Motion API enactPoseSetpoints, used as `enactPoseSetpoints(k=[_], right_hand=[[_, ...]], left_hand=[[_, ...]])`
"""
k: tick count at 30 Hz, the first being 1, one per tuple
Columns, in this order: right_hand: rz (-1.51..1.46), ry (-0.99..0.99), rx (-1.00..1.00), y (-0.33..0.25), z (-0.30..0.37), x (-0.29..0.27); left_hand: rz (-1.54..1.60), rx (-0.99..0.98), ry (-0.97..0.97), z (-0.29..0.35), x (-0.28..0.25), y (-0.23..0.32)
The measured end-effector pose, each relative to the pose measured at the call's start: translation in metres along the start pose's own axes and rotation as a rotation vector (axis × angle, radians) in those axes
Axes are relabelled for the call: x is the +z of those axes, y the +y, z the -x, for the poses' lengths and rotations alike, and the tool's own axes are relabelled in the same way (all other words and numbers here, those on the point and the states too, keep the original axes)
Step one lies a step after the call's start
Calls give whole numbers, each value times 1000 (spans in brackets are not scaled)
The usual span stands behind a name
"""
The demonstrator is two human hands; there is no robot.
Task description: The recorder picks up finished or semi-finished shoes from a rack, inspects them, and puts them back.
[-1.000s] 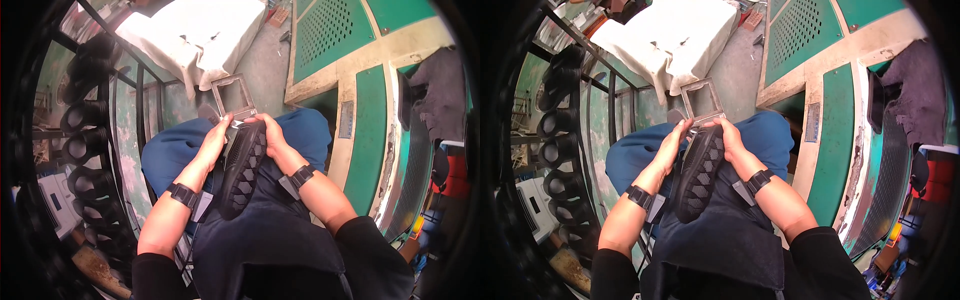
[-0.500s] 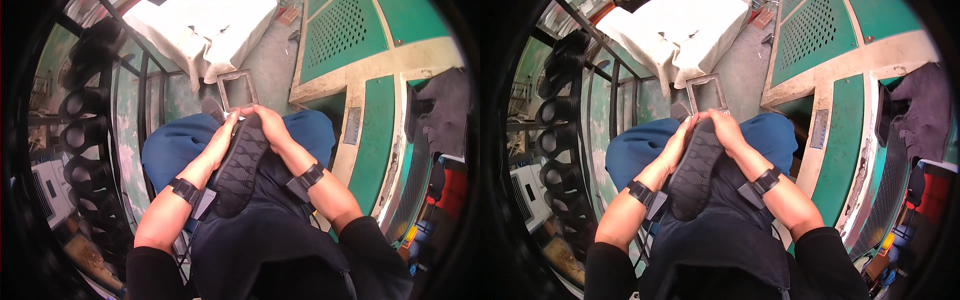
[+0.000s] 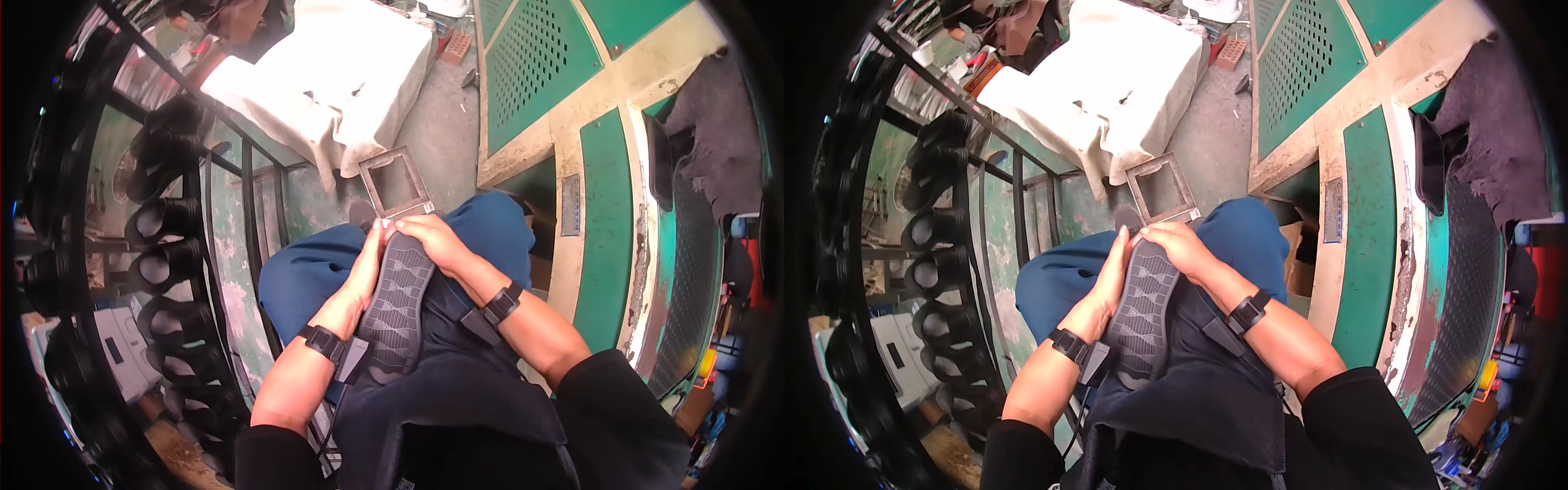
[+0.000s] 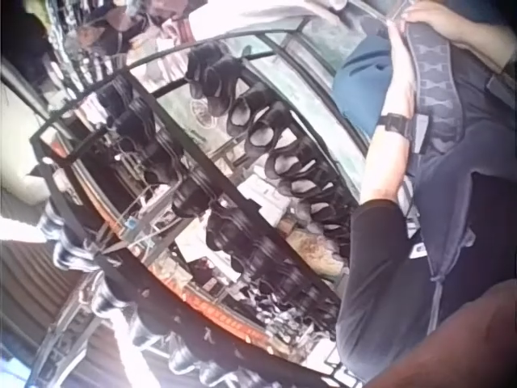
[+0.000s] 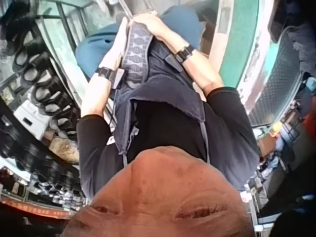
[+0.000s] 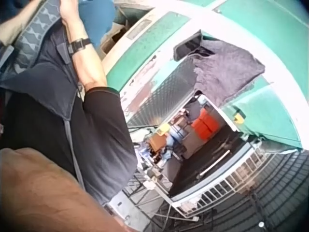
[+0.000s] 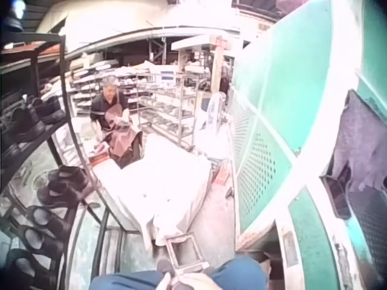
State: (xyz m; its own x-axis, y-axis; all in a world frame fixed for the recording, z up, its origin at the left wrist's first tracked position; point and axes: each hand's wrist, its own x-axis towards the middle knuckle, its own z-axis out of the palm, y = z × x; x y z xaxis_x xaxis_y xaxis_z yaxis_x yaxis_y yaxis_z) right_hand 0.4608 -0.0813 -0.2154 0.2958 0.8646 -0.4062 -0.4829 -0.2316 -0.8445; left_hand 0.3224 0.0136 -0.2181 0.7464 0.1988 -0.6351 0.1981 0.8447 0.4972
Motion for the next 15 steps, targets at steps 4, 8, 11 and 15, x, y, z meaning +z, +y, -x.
enactPoseSetpoints(k=[4, 8, 11, 15], right_hand=[[77, -102, -68, -2, -14, -13], [-4, -84, -56, 0, -8, -9], [-36, -95, -193, 1, 4, 6], [-12, -69, -272, -5, 10, 20]], left_hand=[[-30, 22, 124, -32, 4, 12], [120, -38, 70, -35, 5, 4], [139, 85, 125, -19, 8, -4], [93, 115, 112, 3, 16, -2]])
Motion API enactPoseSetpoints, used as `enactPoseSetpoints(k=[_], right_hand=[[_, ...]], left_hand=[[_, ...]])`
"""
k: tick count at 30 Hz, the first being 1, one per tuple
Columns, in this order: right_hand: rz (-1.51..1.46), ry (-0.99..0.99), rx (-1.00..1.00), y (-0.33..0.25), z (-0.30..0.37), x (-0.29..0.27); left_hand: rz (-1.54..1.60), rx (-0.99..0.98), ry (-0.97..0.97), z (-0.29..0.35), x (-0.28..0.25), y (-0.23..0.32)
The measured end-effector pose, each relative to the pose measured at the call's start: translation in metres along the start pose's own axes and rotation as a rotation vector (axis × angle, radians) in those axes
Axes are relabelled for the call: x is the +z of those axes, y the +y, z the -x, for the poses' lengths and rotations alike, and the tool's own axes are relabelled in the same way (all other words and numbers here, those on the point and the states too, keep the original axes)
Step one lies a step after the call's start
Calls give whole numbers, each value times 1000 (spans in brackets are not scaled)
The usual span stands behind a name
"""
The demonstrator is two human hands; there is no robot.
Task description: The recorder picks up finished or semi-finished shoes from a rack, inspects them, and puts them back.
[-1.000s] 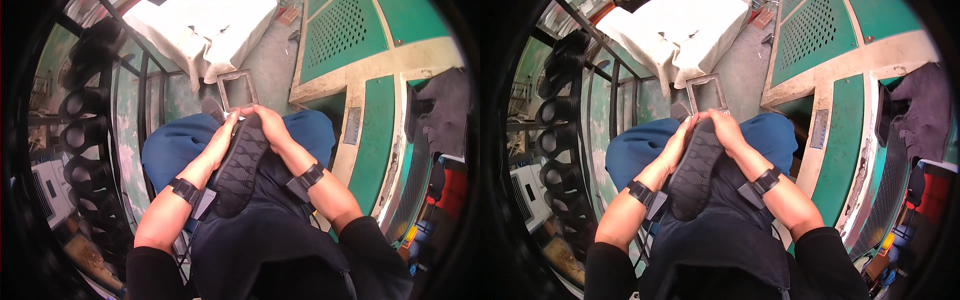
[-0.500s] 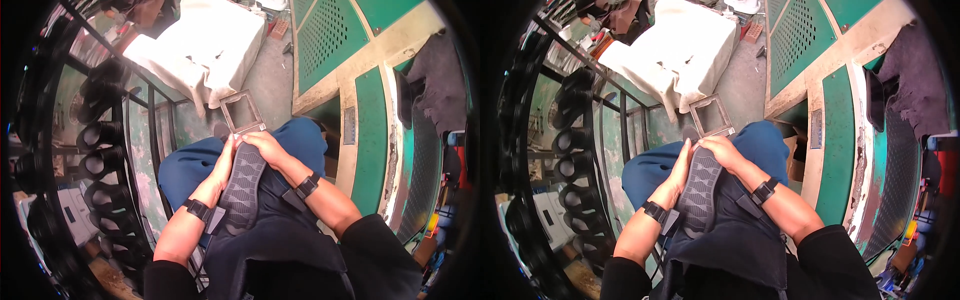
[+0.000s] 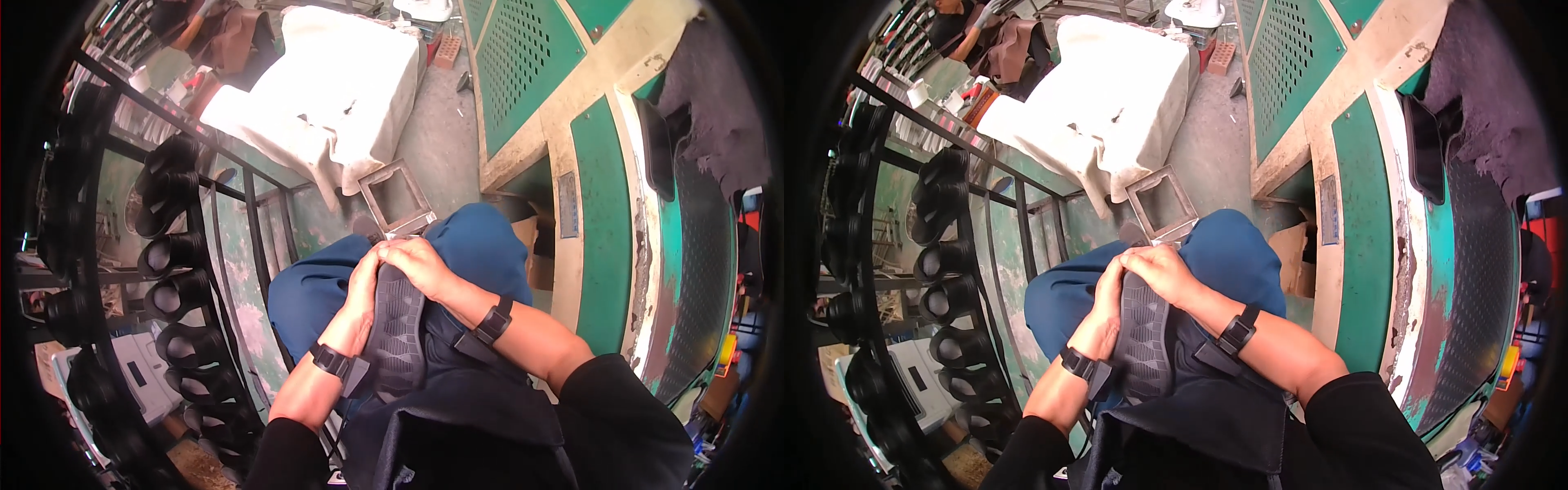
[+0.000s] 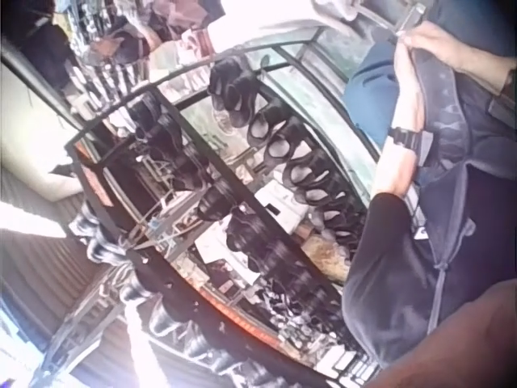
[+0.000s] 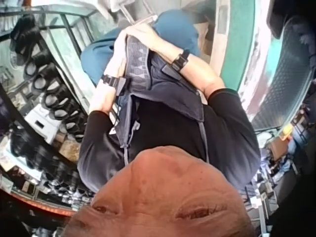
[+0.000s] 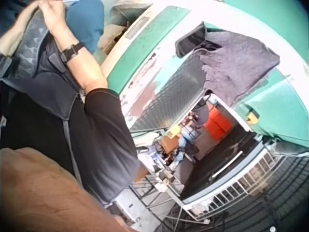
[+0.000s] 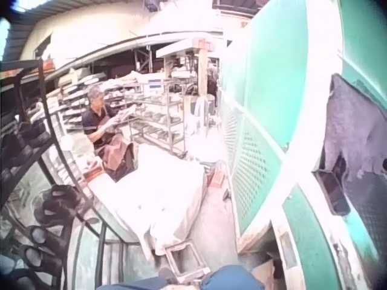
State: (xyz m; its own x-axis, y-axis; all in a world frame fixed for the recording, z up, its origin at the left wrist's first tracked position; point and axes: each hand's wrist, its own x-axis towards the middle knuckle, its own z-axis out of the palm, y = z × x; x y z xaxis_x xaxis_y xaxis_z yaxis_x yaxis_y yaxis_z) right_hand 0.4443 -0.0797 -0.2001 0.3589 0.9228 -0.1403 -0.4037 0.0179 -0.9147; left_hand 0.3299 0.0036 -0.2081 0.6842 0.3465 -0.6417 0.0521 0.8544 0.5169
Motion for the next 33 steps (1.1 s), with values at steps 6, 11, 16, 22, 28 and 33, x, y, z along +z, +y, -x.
enactPoseSetpoints(k=[6, 11, 16, 22, 28, 33], right_hand=[[406, -71, -346, -14, 16, 12], [6, 45, 19, -32, -4, 5], [-315, 152, 328, -41, -31, -11], [-306, 226, 454, -36, -14, 4], [-380, 146, 459, -33, 0, -5], [-104, 219, 17, -10, -10, -19]], left_hand=[[-268, 277, -269, 21, 5, 12], [-50, 88, -114, 31, 5, 20], [403, -443, -563, 111, -8, -2], [445, -367, -213, 155, 2, -22], [306, -300, -134, 180, 14, -14], [165, -206, -113, 187, 14, -9]])
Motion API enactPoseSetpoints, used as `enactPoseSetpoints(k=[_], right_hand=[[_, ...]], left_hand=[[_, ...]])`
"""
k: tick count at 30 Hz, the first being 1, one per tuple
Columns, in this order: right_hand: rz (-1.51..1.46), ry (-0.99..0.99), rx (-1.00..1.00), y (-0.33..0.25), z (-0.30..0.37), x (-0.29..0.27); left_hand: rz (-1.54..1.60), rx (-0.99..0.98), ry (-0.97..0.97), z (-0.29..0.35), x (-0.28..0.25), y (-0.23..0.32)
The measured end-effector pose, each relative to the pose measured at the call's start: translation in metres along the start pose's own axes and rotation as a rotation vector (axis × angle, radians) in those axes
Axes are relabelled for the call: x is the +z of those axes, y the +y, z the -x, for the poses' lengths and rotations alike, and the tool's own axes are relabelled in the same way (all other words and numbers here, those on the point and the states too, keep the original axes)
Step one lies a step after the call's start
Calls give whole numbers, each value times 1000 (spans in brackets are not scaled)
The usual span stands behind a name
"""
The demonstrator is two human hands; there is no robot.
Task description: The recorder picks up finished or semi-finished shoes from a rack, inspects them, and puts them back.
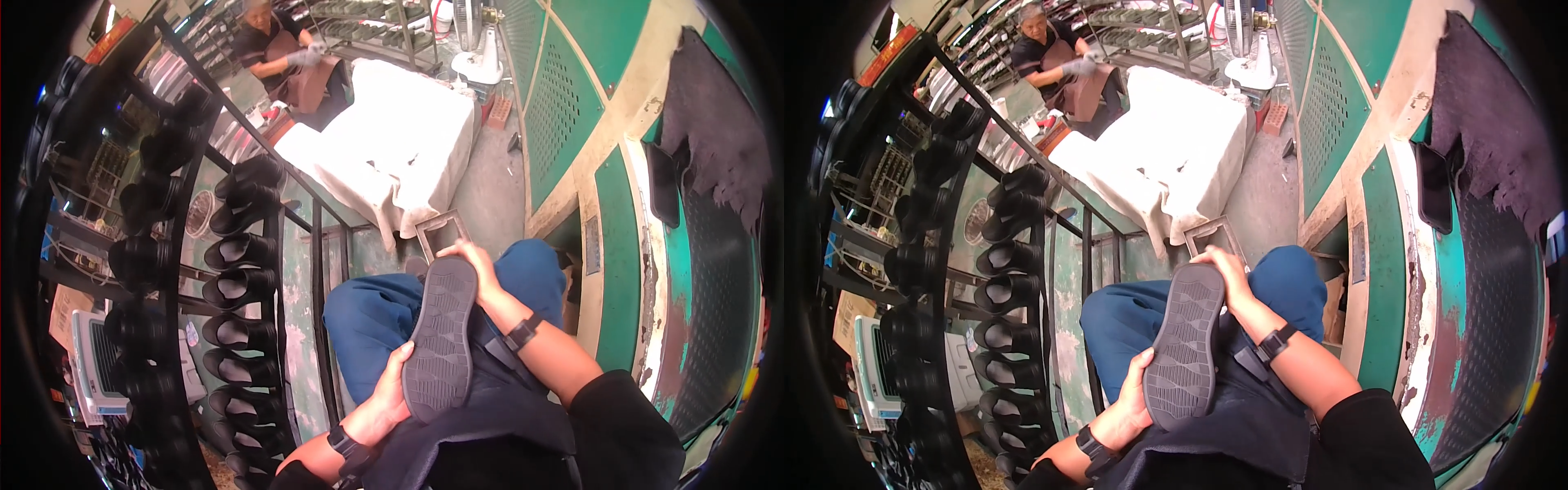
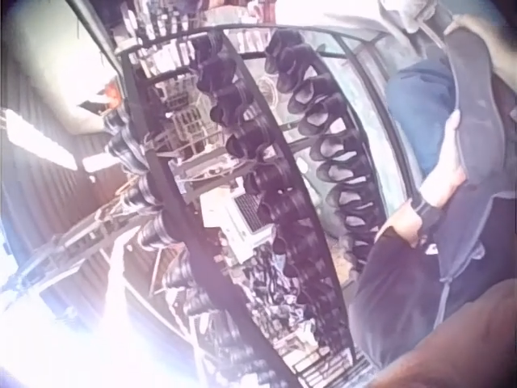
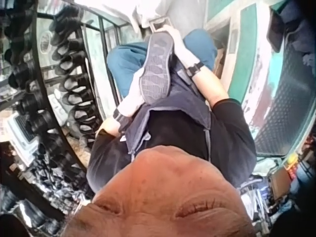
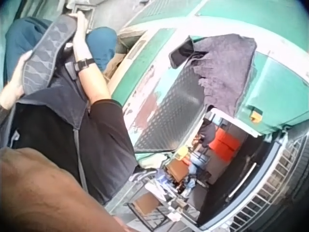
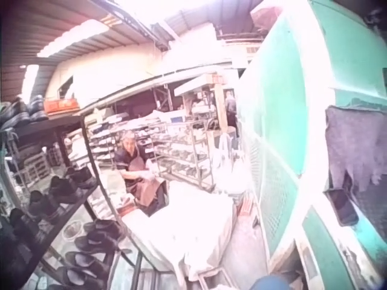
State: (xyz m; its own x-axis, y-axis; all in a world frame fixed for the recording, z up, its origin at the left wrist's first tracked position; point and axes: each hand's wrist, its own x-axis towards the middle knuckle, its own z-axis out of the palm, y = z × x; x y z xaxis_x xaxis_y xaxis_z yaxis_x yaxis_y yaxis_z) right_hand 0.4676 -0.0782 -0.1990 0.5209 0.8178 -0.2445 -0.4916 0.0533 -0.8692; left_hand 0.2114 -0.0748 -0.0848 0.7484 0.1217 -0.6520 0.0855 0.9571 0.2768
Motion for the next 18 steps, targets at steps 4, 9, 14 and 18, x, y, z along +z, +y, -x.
enactPoseSetpoints(k=[4, 9, 14, 18], right_hand=[[135, -85, 371, 1, -7, -35], [-503, -851, 421, -16, 40, -48], [-416, -402, 242, -72, -38, 35], [-407, -237, 331, -80, -92, 84]], left_hand=[[-148, 134, -55, 7, 11, 9], [-151, 696, -500, 26, 22, 58], [-245, 937, -336, 48, 14, 78], [-309, 1095, -22, 82, -5, 53]])
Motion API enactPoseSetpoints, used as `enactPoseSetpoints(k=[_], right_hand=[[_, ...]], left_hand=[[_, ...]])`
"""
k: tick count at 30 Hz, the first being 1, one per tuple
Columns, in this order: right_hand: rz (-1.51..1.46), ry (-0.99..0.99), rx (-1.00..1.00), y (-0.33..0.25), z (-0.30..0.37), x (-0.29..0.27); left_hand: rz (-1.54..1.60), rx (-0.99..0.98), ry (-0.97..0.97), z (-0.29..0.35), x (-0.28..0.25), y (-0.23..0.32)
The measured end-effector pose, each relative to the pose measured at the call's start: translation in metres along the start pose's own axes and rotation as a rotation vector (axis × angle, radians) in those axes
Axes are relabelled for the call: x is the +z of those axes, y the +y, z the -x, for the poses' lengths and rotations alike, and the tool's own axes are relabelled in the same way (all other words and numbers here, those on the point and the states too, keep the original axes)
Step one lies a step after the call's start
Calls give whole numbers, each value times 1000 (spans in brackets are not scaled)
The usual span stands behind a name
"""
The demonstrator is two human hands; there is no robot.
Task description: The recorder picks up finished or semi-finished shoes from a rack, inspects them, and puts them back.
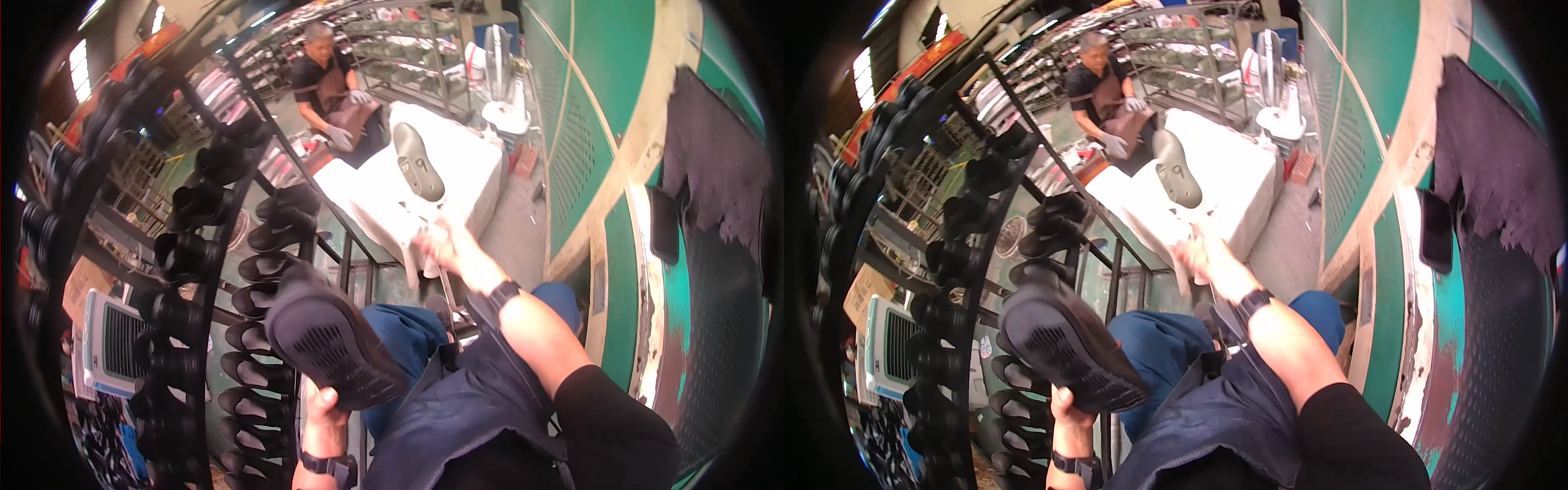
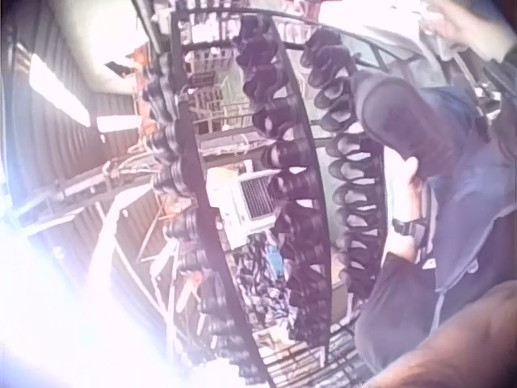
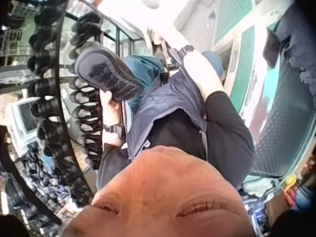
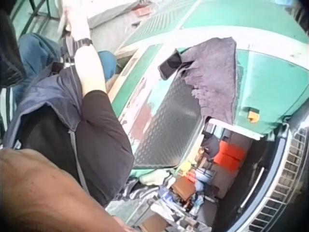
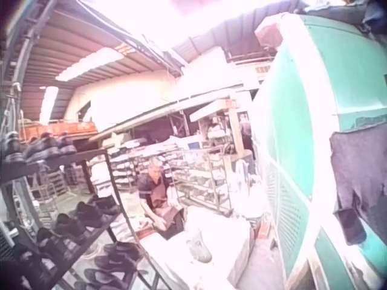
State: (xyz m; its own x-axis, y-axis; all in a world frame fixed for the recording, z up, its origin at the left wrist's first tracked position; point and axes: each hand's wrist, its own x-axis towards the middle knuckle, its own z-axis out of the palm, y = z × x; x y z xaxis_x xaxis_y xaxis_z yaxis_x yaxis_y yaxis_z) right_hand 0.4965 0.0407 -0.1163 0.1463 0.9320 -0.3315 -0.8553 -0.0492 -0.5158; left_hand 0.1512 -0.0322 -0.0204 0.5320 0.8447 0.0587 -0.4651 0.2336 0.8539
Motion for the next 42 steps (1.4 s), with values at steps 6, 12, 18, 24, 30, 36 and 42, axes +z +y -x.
enactPoseSetpoints(k=[6, 12, 18, 24, 30, 36, 42], right_hand=[[259, -717, 661, 82, 73, 22], [770, -734, 676, 163, 155, 102], [857, -927, 803, 160, 136, 99], [881, -751, 604, 159, 111, 87], [952, -790, 604, 165, 120, 82], [976, -775, 567, 141, 115, 76], [1071, -760, 428, 82, 92, 99]], left_hand=[[-1162, 424, 133, 40, -2, 37], [-1044, -278, 349, 103, 2, 18], [-987, -960, 541, 259, -99, 33], [-1821, -1512, 1184, 469, -176, 94], [-1971, -444, 1790, 598, -247, 35], [-1649, -1485, 536, 596, -253, -80], [-581, -1063, 909, 412, -267, -124]])
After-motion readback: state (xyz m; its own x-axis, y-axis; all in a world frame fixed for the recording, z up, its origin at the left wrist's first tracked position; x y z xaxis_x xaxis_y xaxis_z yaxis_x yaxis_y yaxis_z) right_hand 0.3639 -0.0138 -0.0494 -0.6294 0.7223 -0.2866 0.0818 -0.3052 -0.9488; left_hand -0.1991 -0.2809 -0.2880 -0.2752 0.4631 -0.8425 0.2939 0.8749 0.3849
